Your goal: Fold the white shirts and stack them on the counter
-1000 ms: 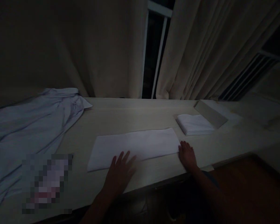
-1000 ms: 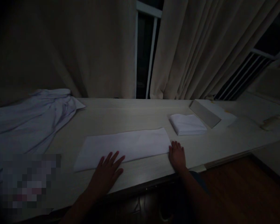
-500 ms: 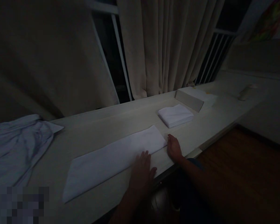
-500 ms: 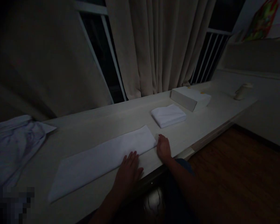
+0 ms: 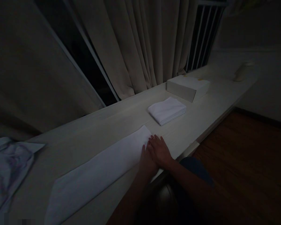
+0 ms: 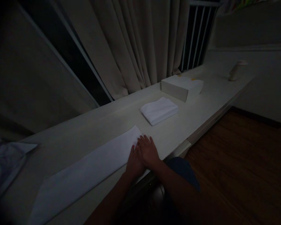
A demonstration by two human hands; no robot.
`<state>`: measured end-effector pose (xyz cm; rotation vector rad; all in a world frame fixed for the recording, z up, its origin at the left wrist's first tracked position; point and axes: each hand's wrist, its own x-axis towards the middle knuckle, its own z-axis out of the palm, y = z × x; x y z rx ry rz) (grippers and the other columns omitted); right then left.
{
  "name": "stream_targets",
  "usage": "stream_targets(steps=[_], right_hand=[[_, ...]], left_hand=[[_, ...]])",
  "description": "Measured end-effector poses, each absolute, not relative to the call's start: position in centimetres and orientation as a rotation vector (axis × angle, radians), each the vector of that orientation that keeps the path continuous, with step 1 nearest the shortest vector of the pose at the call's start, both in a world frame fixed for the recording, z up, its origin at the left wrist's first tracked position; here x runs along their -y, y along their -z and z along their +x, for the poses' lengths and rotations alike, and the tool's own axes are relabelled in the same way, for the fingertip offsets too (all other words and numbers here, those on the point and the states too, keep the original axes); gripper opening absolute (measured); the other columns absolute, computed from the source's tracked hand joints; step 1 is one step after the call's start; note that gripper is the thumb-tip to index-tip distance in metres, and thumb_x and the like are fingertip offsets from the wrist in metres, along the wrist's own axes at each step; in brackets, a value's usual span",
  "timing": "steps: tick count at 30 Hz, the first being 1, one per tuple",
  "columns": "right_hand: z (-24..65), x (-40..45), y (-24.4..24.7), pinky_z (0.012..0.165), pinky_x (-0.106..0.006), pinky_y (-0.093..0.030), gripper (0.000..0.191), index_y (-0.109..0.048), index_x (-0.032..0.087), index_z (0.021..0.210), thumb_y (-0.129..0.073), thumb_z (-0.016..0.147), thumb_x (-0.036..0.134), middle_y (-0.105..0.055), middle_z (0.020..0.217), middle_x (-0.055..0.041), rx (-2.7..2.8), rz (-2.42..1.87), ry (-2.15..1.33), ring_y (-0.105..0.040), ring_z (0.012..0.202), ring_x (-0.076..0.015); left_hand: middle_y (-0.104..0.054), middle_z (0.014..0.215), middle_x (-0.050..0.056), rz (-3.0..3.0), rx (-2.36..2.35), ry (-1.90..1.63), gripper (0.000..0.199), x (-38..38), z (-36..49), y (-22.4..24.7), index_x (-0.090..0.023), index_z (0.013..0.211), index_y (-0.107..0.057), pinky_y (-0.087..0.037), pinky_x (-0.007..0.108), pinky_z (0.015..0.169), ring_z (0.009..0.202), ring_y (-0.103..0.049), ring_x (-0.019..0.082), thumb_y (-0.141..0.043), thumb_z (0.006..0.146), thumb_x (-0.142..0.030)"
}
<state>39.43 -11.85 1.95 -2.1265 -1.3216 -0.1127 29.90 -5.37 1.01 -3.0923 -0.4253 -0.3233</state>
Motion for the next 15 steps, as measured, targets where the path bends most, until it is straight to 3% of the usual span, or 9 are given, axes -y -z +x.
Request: stream_targets(steps=[5, 15], right_hand=[[39.0, 10.9, -1.9, 0.117, -0.045, -0.014, 0.058, -0.042, 0.011, 0.142, -0.024, 0.1, 0.046, -0.039, 0.148, -0.0125, 1.465, -2.192, 0.005, -0.028, 0.141, -0.025], [41.9, 5.2, -1.5, 0.117, -0.047, -0.007, 0.075, -0.038, 0.006, 0.144, -0.019, 0.095, 0.06, -0.035, 0.15, -0.017, 1.528, -2.305, -0.039, -0.018, 0.144, -0.0294]], left_hand=[[-0.019, 0.158, 0.008, -3.127, 0.399, 0.363, 0.073, 5.3, 30.1, -0.8, -0.022, 0.152, -0.01, -0.01, 0.05, 0.119, 0.147, -0.009, 0.026, -0.043, 0.091, -0.043], [-0.024, 0.157, 0.009, -3.145, 0.416, 0.48, 0.067, 5.9, 30.7, -2.4, -0.018, 0.151, -0.02, -0.008, 0.055, 0.119, 0.147, -0.01, 0.029, -0.043, 0.09, -0.037]])
